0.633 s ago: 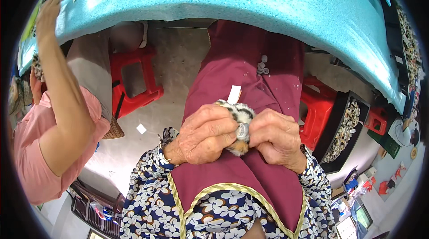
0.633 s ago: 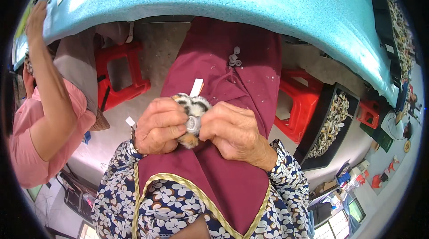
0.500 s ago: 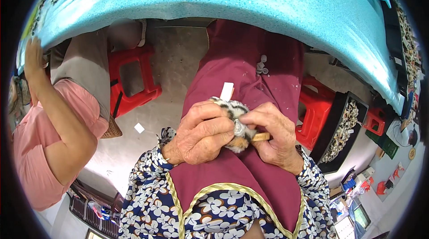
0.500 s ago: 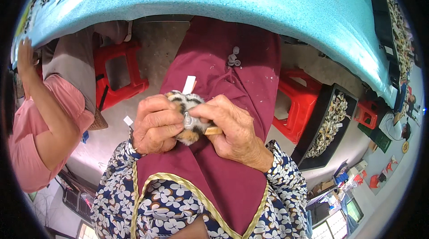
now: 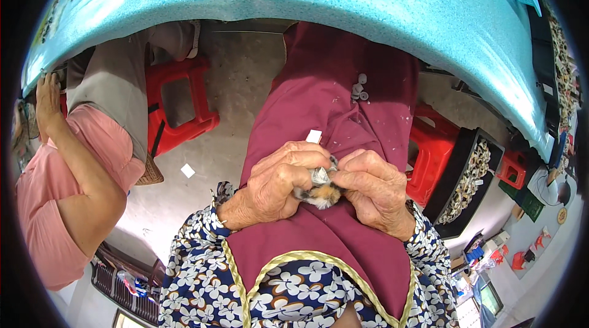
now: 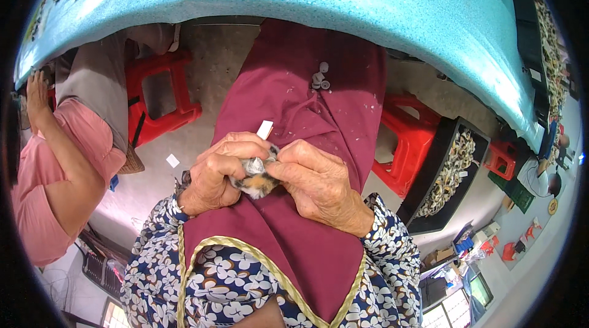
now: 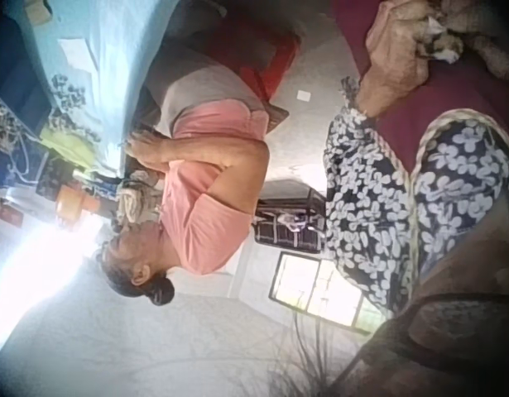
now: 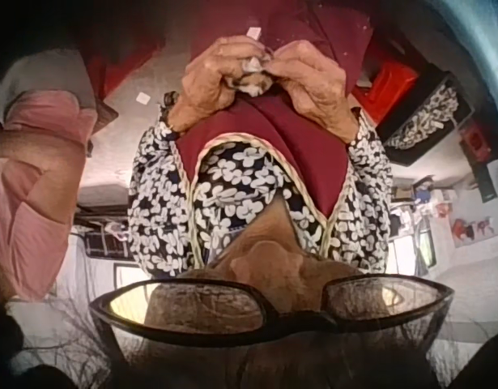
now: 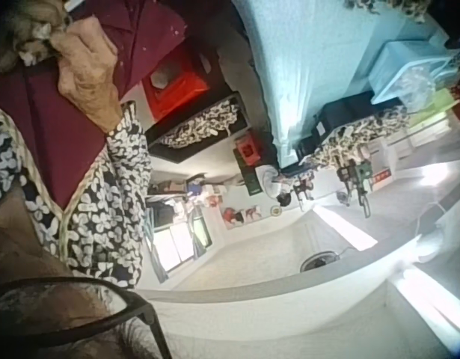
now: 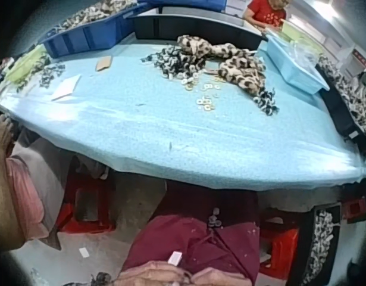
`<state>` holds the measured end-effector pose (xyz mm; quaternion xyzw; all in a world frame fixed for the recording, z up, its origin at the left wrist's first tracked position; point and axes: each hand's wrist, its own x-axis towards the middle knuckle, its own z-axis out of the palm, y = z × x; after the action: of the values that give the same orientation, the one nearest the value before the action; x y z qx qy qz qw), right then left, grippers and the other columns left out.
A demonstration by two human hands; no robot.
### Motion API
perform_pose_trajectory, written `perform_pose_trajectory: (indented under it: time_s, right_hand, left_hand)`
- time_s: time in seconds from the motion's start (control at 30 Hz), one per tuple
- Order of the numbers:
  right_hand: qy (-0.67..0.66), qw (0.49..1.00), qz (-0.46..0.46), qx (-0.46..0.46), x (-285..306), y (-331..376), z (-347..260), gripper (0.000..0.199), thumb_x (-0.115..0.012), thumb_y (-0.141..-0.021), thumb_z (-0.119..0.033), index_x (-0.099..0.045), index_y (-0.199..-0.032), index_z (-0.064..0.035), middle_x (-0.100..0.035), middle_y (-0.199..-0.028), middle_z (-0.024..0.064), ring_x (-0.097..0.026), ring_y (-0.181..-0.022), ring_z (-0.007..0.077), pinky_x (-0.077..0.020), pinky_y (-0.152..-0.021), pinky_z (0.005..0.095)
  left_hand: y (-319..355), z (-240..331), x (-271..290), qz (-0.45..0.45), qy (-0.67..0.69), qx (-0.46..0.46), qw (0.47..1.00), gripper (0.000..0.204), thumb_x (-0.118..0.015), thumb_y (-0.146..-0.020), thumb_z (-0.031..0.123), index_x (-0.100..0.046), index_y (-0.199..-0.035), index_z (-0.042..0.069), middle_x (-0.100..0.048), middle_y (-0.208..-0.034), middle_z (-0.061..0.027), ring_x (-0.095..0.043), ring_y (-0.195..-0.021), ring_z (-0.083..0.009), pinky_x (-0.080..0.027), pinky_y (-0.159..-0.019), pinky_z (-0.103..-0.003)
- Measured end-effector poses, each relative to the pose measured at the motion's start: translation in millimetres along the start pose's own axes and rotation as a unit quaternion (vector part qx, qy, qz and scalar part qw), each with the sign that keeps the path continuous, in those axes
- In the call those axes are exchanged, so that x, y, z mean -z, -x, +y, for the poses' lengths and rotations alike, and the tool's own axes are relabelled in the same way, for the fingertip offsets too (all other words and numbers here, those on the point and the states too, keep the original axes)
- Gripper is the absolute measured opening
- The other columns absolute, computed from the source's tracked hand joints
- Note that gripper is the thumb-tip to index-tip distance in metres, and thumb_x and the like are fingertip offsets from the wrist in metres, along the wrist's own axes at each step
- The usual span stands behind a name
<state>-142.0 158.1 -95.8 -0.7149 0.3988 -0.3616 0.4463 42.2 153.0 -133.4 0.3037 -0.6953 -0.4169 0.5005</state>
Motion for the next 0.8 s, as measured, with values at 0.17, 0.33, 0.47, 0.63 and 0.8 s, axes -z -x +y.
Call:
perform_pose_trajectory:
  time_s: [0.17,0.33,0.47,0.63,0.8]
  right_hand:
    - [0.022,1.000,-0.004,0.004,1.0,2.9,0.2,0.029,-0.063,-0.059,0.013,-0.060,-0.085,0.0025,-0.054,-0.076,0.0094,-0.058,-0.066,0.0218,-0.0482,-0.054,0.0291]
    - [0.040,0.999,-0.029,0.006,2.4,6.4,-0.6,0.030,-0.061,-0.056,0.011,-0.059,-0.085,0.0027,-0.051,-0.075,0.0091,-0.058,-0.066,0.0226,-0.0471,-0.052,0.0303]
    - [0.057,0.997,-0.049,0.026,3.3,5.1,-6.0,0.028,-0.062,-0.057,0.009,-0.059,-0.085,0.0022,-0.052,-0.078,0.0085,-0.058,-0.068,0.0221,-0.0466,-0.052,0.0300]
    - [0.052,0.998,-0.036,0.018,0.8,4.4,-7.5,0.025,-0.062,-0.060,0.008,-0.059,-0.083,0.0004,-0.051,-0.077,0.0068,-0.057,-0.065,0.0198,-0.0452,-0.050,0.0295]
    - [-0.017,0.995,-0.048,-0.084,-0.2,9.6,-8.3,0.017,-0.068,-0.068,0.003,-0.058,-0.081,-0.0005,-0.048,-0.071,0.0061,-0.052,-0.054,0.0164,-0.0428,-0.048,0.0289]
  left_hand:
    - [3.2,0.9,-0.9,-0.001,0.059,0.046,0.997,0.025,-0.058,-0.071,-0.013,-0.043,-0.081,0.003,-0.060,-0.081,-0.0164,-0.061,-0.071,-0.0262,-0.051,-0.064,-0.034]
    - [10.6,2.6,1.8,-0.010,0.003,0.054,0.998,0.027,-0.062,-0.067,-0.012,-0.050,-0.087,0.001,-0.062,-0.081,-0.0152,-0.062,-0.071,-0.0272,-0.052,-0.064,-0.036]
    - [11.0,7.1,7.1,-0.027,-0.040,0.025,0.999,0.033,-0.068,-0.061,-0.010,-0.057,-0.090,0.000,-0.063,-0.081,-0.0157,-0.063,-0.073,-0.0299,-0.052,-0.065,-0.037]
    - [10.0,13.4,6.3,0.008,-0.103,0.024,0.994,0.025,-0.062,-0.064,-0.009,-0.061,-0.087,0.000,-0.064,-0.082,-0.0133,-0.064,-0.070,-0.0252,-0.053,-0.060,-0.034]
    - [18.3,11.3,-2.8,0.066,-0.008,0.112,0.991,0.030,-0.060,-0.064,-0.010,-0.062,-0.092,0.001,-0.065,-0.082,-0.0122,-0.065,-0.072,-0.0224,-0.052,-0.062,-0.031]
